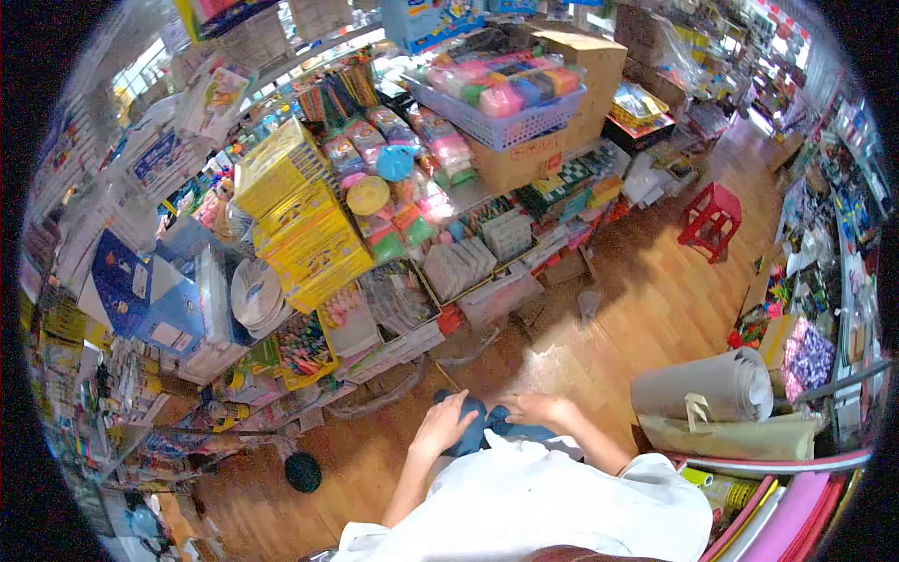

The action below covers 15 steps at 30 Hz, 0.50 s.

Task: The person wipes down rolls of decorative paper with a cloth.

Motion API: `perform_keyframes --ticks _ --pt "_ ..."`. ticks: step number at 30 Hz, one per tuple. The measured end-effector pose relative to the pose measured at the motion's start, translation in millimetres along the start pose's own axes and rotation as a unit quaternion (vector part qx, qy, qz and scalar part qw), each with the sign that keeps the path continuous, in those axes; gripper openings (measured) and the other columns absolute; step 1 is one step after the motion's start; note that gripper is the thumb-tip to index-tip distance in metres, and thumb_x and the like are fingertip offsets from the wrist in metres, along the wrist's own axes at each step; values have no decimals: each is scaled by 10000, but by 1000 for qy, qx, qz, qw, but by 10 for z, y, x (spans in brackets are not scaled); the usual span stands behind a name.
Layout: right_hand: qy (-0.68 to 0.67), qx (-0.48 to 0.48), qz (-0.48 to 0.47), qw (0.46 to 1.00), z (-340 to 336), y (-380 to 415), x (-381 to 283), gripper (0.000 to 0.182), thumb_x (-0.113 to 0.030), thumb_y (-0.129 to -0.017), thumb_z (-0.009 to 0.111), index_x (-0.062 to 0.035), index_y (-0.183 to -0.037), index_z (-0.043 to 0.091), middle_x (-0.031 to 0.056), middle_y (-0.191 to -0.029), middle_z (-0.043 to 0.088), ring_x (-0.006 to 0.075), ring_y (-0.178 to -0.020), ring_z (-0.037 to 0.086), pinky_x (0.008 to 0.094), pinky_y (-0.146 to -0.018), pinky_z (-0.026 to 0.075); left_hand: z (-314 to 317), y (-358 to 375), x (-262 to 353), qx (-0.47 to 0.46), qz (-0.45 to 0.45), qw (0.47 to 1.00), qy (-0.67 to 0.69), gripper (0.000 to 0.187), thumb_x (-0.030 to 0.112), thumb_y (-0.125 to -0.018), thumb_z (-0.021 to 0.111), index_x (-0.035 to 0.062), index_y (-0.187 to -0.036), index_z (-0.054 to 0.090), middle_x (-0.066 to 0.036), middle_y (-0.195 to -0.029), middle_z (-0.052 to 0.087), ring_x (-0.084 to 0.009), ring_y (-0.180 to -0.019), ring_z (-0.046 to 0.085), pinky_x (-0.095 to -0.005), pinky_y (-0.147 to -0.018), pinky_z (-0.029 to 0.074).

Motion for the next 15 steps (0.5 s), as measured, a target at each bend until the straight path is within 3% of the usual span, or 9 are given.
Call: perform_keyframes --ticks 2,4,6,8,9,10,12,13,15 --pt "-150 -27 -140 978 -601 85 -67 599 -363 -847 599 -56 -1335 436 203 -1320 475 308 -1226 461 408 -1031 361 30 15 -42 35 -8 999 27 596 377 -884 540 -38 -1296 423 -243 -1273 488 -361 -1163 493 -414 -987 394" --pt "-67 220 -319 920 -1748 234 -395 466 -246 -823 633 -7 -1209 528 196 -1173 569 317 -1117 528 404 -962 412 -31 299 -300 45 -33 998 32 598 379 -883 539 -42 -1293 425 -249 -1268 489 -363 -1163 491 -415 -986 395" --pt "45 503 -301 809 -3030 669 -591 302 -92 -816 599 -34 -1110 562 159 -1176 551 329 -1196 464 411 -1012 361 29 424 -576 64 -63 995 32 622 392 -879 538 -48 -1301 411 -263 -1260 491 -374 -1167 486 -420 -982 398" --pt "61 605 -287 740 -4088 763 -548 265 -101 -829 580 -19 -1081 578 203 -1217 517 357 -1234 419 416 -1039 316 18 599 -758 60 -105 992 24 636 399 -878 537 -47 -1309 399 -265 -1262 488 -378 -1168 483 -423 -981 398" --pt "108 723 -266 629 -4510 772 -494 252 -156 -855 577 -32 -1074 591 220 -1232 504 363 -1216 431 427 -1018 328 -15 671 -872 58 -148 987 18 650 406 -877 537 -47 -1318 388 -267 -1264 486 -382 -1170 481 -426 -979 398" --pt "128 741 -240 614 -4927 732 -517 262 -225 -873 573 -57 -1071 602 251 -1252 472 378 -1179 453 428 -966 371 -46 732 -982 58 -192 980 12 664 414 -876 537 -47 -1326 376 -269 -1265 484 -386 -1171 478 -429 -978 398" --pt "39 698 -133 703 -5733 206 -211 297 -289 -860 575 -59 -1036 642 229 -1029 615 368 -960 592 412 -820 469 -125 813 -1101 81 -208 975 24 664 415 -876 536 -46 -1326 376 -274 -1266 480 -388 -1172 476 -430 -979 395" --pt "92 731 -144 660 -6073 -91 -37 319 -323 -864 544 -64 -1017 652 201 -928 646 371 -885 613 424 -785 480 -174 880 -1177 103 -224 968 41 665 416 -877 536 -46 -1327 376 -278 -1267 477 -389 -1173 475 -432 -980 392" --pt "121 667 5 735 -6417 -402 144 370 -377 -879 485 -81 -1028 648 205 -943 638 384 -897 609 443 -780 483 -178 925 -1309 127 -232 962 65 666 417 -877 537 -46 -1327 376 -283 -1269 473 -391 -1176 472 -430 -984 387"
Point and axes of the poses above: each hand's wrist, its own y-axis away from the middle knuckle, its own z-axis out of the palm, x = y × z, the point moved 7 cm from there along -y, towards the middle knuckle
